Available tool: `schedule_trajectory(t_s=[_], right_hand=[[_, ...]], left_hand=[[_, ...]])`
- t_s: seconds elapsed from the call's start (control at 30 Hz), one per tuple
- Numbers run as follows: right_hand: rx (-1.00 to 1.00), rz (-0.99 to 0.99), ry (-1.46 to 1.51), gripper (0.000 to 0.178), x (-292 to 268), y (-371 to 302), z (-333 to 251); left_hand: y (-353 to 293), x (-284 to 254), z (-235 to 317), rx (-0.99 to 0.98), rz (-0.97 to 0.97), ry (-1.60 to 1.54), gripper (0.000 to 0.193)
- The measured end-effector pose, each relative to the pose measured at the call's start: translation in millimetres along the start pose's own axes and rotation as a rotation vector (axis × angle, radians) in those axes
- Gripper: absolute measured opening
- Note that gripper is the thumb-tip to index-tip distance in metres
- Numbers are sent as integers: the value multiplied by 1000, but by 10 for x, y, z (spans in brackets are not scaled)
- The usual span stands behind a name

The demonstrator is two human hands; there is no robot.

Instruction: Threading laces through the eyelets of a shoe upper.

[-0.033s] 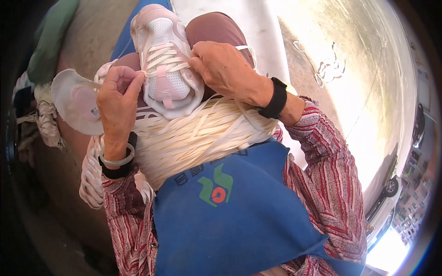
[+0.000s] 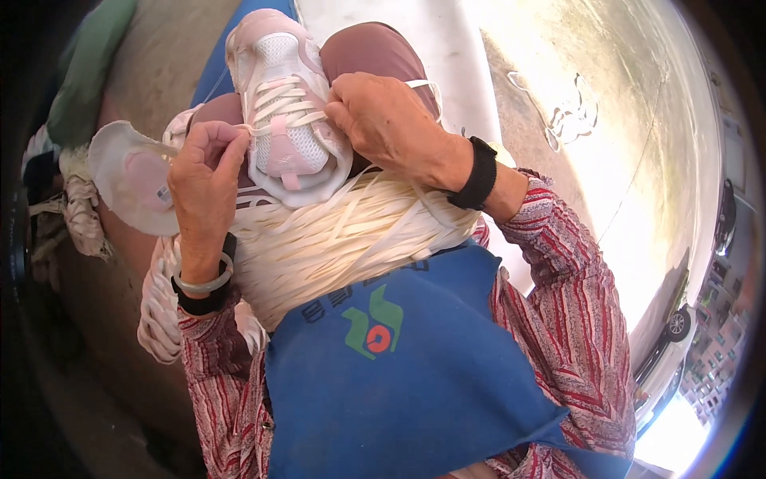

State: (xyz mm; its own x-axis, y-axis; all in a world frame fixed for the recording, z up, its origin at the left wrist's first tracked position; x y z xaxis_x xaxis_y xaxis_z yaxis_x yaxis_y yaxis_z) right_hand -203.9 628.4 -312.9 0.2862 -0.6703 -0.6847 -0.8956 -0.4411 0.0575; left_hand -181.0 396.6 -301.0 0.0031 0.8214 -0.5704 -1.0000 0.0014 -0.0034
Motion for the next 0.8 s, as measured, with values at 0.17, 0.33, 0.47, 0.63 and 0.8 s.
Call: schedule_trajectory(t_s=[0.17, 0.33, 0.47, 0.63, 0.8], right_hand=[[-71, 91, -87, 15, 75, -24, -27], [-47, 61, -239, 13, 81, -39, -157], [-67, 19, -347, 13, 39, 13, -198], [-54, 45, -101, 13, 136, 62, 20], [-176, 234, -360, 20, -76, -78, -170]], left_hand=[[-158, -21, 42, 281, 74, 277, 28], [-167, -12, 69, 374, 125, 587, 33], [-138, 29, 51, 378, 121, 584, 31], [-138, 84, -29, 431, 91, 418, 26], [-110, 104, -20, 413, 58, 383, 25]])
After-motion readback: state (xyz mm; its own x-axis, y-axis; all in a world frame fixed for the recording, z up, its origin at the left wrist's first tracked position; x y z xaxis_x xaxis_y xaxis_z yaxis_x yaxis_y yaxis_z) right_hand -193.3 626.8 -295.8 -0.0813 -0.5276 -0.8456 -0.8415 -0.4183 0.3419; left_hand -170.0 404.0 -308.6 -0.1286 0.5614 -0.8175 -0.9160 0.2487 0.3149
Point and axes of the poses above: each hand's wrist, its own y-axis towards the middle knuckle, its own x-axis out of the palm, z = x × y, the point moved 1 cm from there along y, towards the middle knuckle
